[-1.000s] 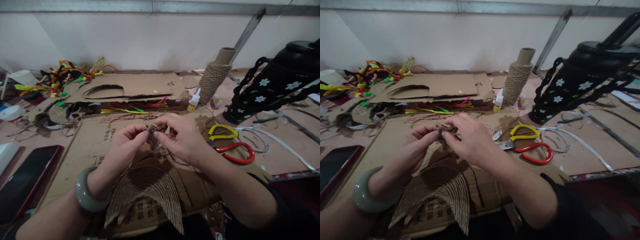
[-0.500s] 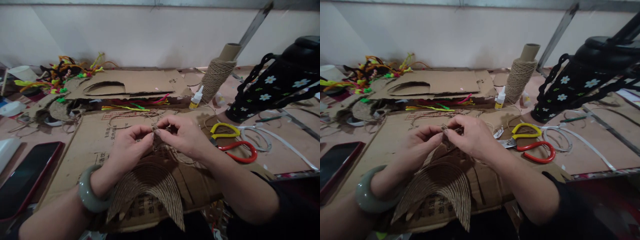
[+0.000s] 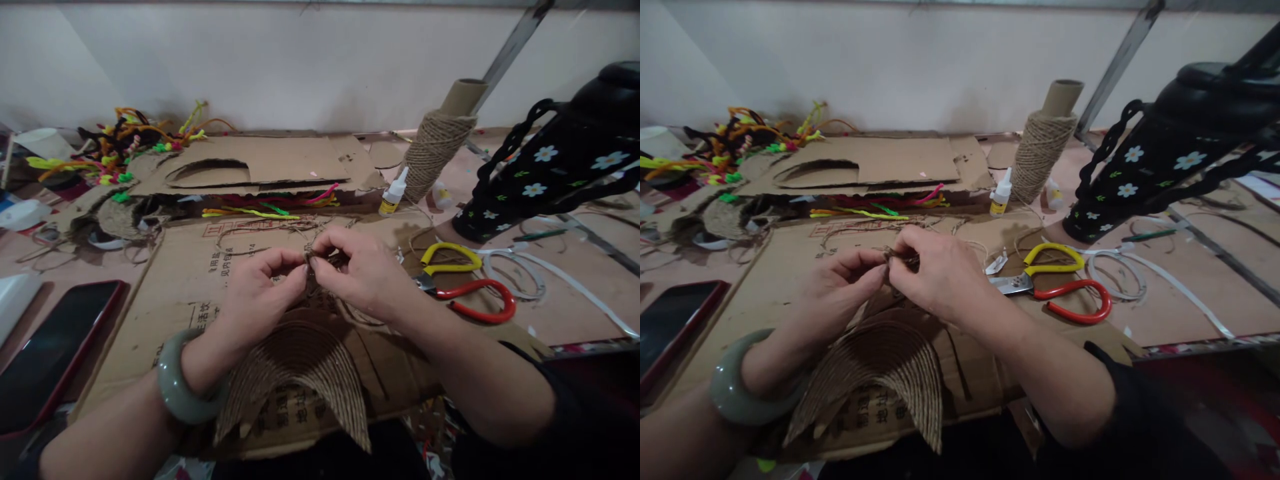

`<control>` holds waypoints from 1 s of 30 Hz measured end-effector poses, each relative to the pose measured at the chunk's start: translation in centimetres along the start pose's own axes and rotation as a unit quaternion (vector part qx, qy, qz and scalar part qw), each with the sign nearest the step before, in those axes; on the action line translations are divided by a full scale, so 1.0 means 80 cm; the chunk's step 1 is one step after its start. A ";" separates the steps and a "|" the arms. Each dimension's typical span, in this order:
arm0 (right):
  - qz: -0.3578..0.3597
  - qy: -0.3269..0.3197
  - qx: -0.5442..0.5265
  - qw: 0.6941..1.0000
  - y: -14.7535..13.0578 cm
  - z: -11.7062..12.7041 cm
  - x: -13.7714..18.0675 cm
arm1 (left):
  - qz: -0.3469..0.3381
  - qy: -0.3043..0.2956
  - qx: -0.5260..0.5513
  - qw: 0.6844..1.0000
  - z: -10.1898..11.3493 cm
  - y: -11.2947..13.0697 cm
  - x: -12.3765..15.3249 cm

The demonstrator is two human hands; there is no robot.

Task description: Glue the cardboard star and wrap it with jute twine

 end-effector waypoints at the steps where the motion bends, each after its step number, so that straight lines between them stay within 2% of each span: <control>1: 0.004 0.003 0.000 1.000 0.001 0.000 0.000 | 0.002 0.002 0.002 1.000 0.000 0.000 0.000; 7: 0.033 -0.003 -0.058 0.998 0.006 0.000 -0.003 | 0.067 0.025 0.070 0.995 -0.001 -0.006 -0.005; 12: 0.032 0.003 -0.087 0.996 0.010 0.003 -0.008 | 0.090 0.022 0.135 0.986 -0.003 -0.010 -0.009; 18: 0.032 0.015 -0.085 0.996 0.011 -0.002 -0.007 | 0.071 -0.018 0.155 0.985 -0.005 -0.005 -0.010; 24: 0.049 0.016 -0.085 0.995 0.012 -0.006 -0.007 | 0.050 -0.011 0.128 0.990 -0.002 -0.001 -0.015; 30: 0.014 0.004 -0.133 0.991 0.021 -0.007 -0.011 | 0.048 -0.028 0.143 0.988 -0.003 -0.003 -0.020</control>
Point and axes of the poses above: each hand's wrist, its own x-axis away from the middle knuckle, its own z-axis out of the back of the hand, y = z × x, the point moved 5 cm from there along -x, towards the middle knuckle, and after that the axes turned 11 degrees about y, right-handed, at the moved point
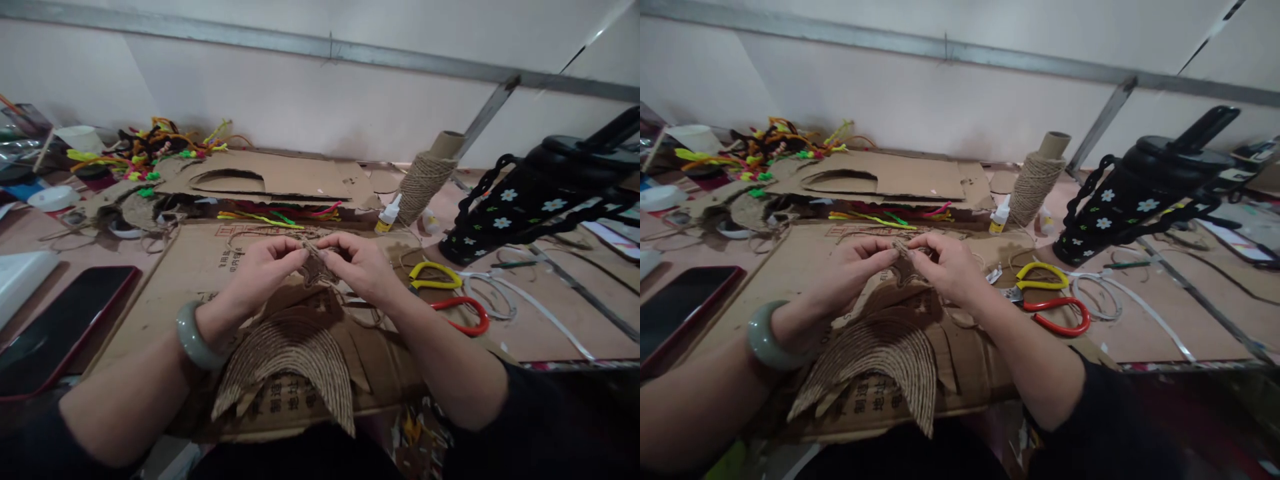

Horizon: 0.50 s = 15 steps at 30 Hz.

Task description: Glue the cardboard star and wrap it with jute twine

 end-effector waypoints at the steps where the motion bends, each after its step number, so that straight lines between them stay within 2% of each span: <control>1: -0.007 0.004 -0.012 1.000 0.001 0.001 -0.001 | 0.005 -0.013 0.017 1.000 -0.001 -0.001 -0.001; 6: -0.042 0.008 -0.037 0.998 0.008 0.005 -0.005 | 0.014 -0.060 0.077 0.995 -0.002 -0.002 -0.003; 15: -0.043 -0.002 -0.070 0.997 0.012 0.000 -0.006 | -0.011 -0.064 -0.038 0.997 -0.005 0.009 -0.001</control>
Point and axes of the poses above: each hand's wrist, its own x-axis away from the middle knuckle, its own z-axis out of the back of the hand, y = z × x, the point moved 5 cm from there along -x, towards the middle knuckle, and after that the axes turned 11 degrees about y, right-handed, at the moved point
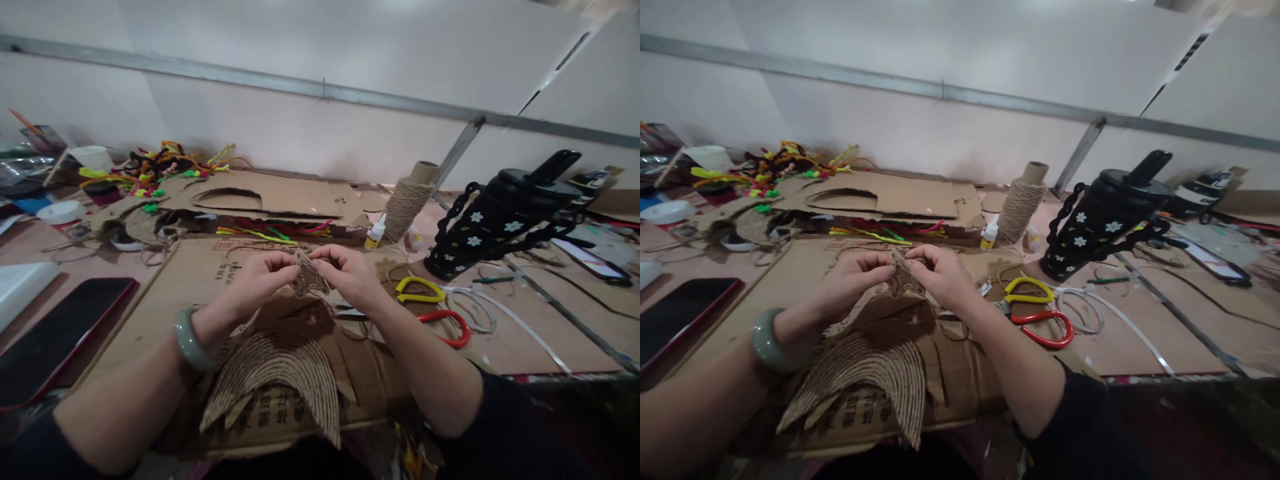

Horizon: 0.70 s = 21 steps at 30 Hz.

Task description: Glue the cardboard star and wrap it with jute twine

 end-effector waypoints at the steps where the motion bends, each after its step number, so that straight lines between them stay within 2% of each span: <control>1: -0.002 -0.003 -0.013 1.000 0.000 0.000 0.000 | -0.001 0.005 -0.005 1.000 0.002 -0.001 -0.001; 6: -0.042 0.000 -0.098 0.994 0.005 0.001 -0.002 | -0.009 0.046 0.008 0.999 0.014 -0.007 -0.006; 10: -0.048 0.009 -0.123 0.991 0.013 0.000 -0.006 | -0.012 0.062 0.021 0.998 0.019 -0.007 -0.007; 13: -0.013 0.024 -0.074 0.997 0.015 0.002 -0.008 | -0.010 0.093 0.022 0.995 0.023 -0.004 -0.007; 17: 0.054 0.081 0.049 0.994 0.009 0.012 -0.007 | -0.007 0.124 0.012 0.992 0.025 0.000 -0.006; 21: 0.083 0.088 0.080 0.989 0.003 0.013 -0.006 | -0.015 0.128 -0.005 0.992 0.024 0.002 -0.007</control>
Point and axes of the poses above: each hand's wrist, its own x-axis away from the middle knuckle, its own z-axis out of the back of the hand, y = z × x, the point moved 5 cm from there along -x, towards the middle knuckle, and after that the axes turned 11 degrees about y, right-handed, at the moved point
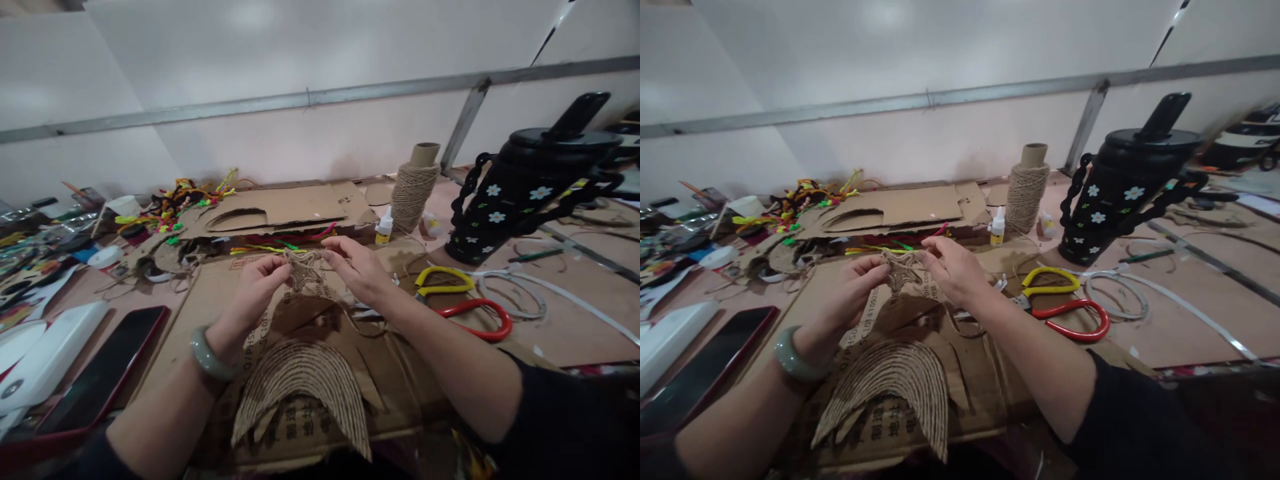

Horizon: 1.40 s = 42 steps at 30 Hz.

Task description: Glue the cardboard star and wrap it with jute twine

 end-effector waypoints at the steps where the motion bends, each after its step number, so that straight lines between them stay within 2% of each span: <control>1: -0.004 -0.006 -0.002 1.000 0.000 -0.001 0.000 | -0.005 -0.004 -0.008 1.000 0.000 0.000 0.000; 6: -0.043 -0.050 -0.047 0.997 0.006 -0.012 0.004 | -0.022 -0.036 -0.041 0.998 -0.003 -0.004 0.000; 9: -0.064 -0.070 -0.088 0.992 0.010 -0.017 0.006 | -0.015 -0.050 -0.037 0.998 -0.003 -0.009 -0.001; 14: -0.092 -0.086 -0.096 0.987 0.016 -0.017 0.006 | 0.005 -0.071 -0.034 0.997 -0.002 -0.018 -0.002; 21: -0.143 -0.061 -0.181 0.971 0.013 -0.008 0.002 | 0.042 -0.032 0.052 0.997 -0.001 -0.020 -0.002; 29: -0.180 -0.007 -0.270 0.946 0.024 -0.009 0.001 | 0.044 -0.036 0.042 0.998 -0.002 -0.018 -0.002; 40: -0.187 -0.036 -0.256 0.948 0.021 -0.014 0.004 | 0.027 -0.099 -0.013 0.995 -0.006 -0.020 0.003; 42: -0.178 -0.046 -0.248 0.951 0.020 -0.014 0.005 | 0.024 -0.093 -0.005 0.995 -0.005 -0.021 0.002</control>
Point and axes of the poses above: each hand's wrist, its own x-axis away from the middle knuckle, its own z-axis out of the back of the hand, y = z × x, the point moved 5 cm from there along -x, towards the middle knuckle, and after that the axes turned 11 degrees about y, right-handed, at the moved point
